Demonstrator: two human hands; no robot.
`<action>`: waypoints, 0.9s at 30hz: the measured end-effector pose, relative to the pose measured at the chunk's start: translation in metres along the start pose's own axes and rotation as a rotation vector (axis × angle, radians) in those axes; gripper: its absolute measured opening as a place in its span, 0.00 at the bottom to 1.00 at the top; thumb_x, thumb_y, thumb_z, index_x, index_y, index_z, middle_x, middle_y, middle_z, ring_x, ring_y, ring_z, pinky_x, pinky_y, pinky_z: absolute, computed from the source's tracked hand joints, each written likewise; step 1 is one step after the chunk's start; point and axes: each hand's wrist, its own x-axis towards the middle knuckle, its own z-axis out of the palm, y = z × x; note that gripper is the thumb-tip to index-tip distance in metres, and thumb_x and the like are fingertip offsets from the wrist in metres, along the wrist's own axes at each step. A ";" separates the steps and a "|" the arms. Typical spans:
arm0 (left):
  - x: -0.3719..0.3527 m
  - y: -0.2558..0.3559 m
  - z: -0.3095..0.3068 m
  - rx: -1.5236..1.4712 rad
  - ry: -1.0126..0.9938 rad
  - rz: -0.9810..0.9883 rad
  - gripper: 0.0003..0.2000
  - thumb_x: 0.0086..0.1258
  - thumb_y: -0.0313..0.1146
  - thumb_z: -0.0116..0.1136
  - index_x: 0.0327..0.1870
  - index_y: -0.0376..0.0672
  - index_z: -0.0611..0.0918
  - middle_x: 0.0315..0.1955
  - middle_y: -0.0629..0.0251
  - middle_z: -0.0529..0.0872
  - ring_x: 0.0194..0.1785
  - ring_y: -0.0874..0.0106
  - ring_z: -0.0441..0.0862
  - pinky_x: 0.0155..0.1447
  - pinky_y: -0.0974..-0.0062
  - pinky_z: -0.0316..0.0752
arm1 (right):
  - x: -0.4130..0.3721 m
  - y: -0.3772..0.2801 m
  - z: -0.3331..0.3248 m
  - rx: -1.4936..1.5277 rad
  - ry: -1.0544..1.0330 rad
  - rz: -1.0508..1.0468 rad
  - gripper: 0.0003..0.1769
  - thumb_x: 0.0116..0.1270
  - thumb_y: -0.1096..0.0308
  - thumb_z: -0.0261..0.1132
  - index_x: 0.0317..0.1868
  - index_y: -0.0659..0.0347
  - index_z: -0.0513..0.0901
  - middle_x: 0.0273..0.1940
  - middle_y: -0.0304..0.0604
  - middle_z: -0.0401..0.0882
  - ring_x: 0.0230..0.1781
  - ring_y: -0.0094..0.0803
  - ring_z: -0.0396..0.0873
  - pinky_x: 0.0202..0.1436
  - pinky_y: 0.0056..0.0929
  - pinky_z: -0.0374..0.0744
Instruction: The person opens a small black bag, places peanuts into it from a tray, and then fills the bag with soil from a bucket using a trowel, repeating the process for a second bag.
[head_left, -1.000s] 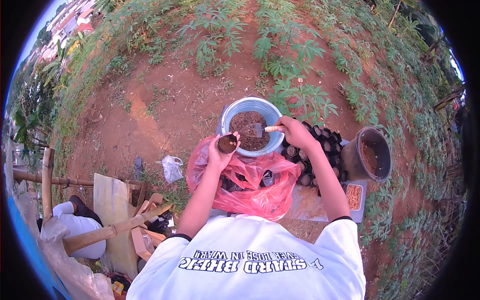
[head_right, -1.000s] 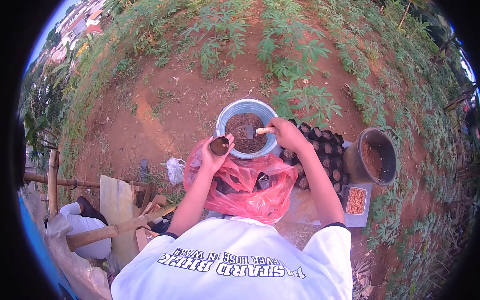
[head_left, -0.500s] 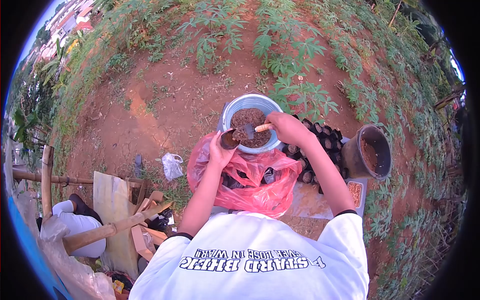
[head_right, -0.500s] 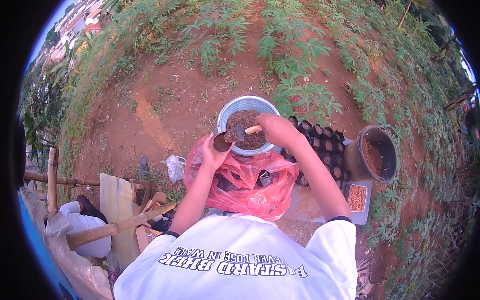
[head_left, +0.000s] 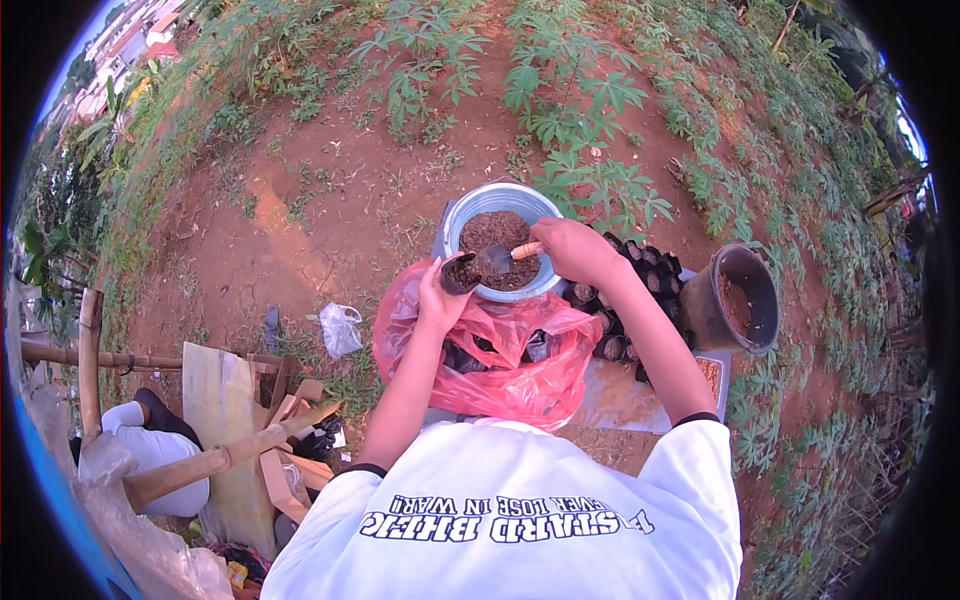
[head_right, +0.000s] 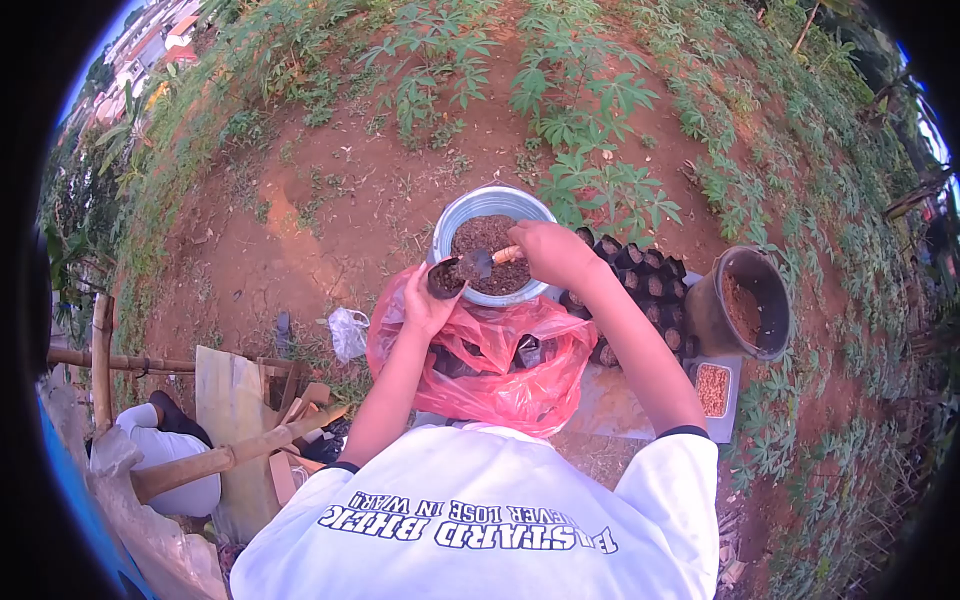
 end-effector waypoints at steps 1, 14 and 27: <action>0.000 0.000 0.000 0.000 0.002 0.004 0.24 0.78 0.47 0.48 0.61 0.36 0.78 0.59 0.54 0.83 0.63 0.60 0.79 0.68 0.58 0.74 | 0.000 0.000 0.000 0.000 -0.001 0.002 0.06 0.64 0.79 0.61 0.41 0.64 0.77 0.41 0.51 0.79 0.47 0.54 0.80 0.49 0.48 0.78; 0.004 -0.003 -0.008 -0.022 0.001 0.005 0.23 0.78 0.46 0.47 0.62 0.35 0.77 0.58 0.53 0.83 0.62 0.60 0.80 0.68 0.58 0.75 | 0.005 -0.008 -0.009 -0.060 -0.002 -0.021 0.06 0.61 0.79 0.63 0.39 0.65 0.78 0.41 0.51 0.80 0.46 0.53 0.81 0.48 0.49 0.78; 0.002 -0.003 -0.008 -0.038 0.035 0.016 0.23 0.78 0.45 0.47 0.61 0.34 0.77 0.61 0.50 0.82 0.65 0.59 0.79 0.69 0.58 0.74 | -0.013 0.020 0.002 0.188 0.139 0.072 0.09 0.65 0.78 0.59 0.44 0.66 0.81 0.42 0.56 0.83 0.47 0.56 0.81 0.50 0.49 0.78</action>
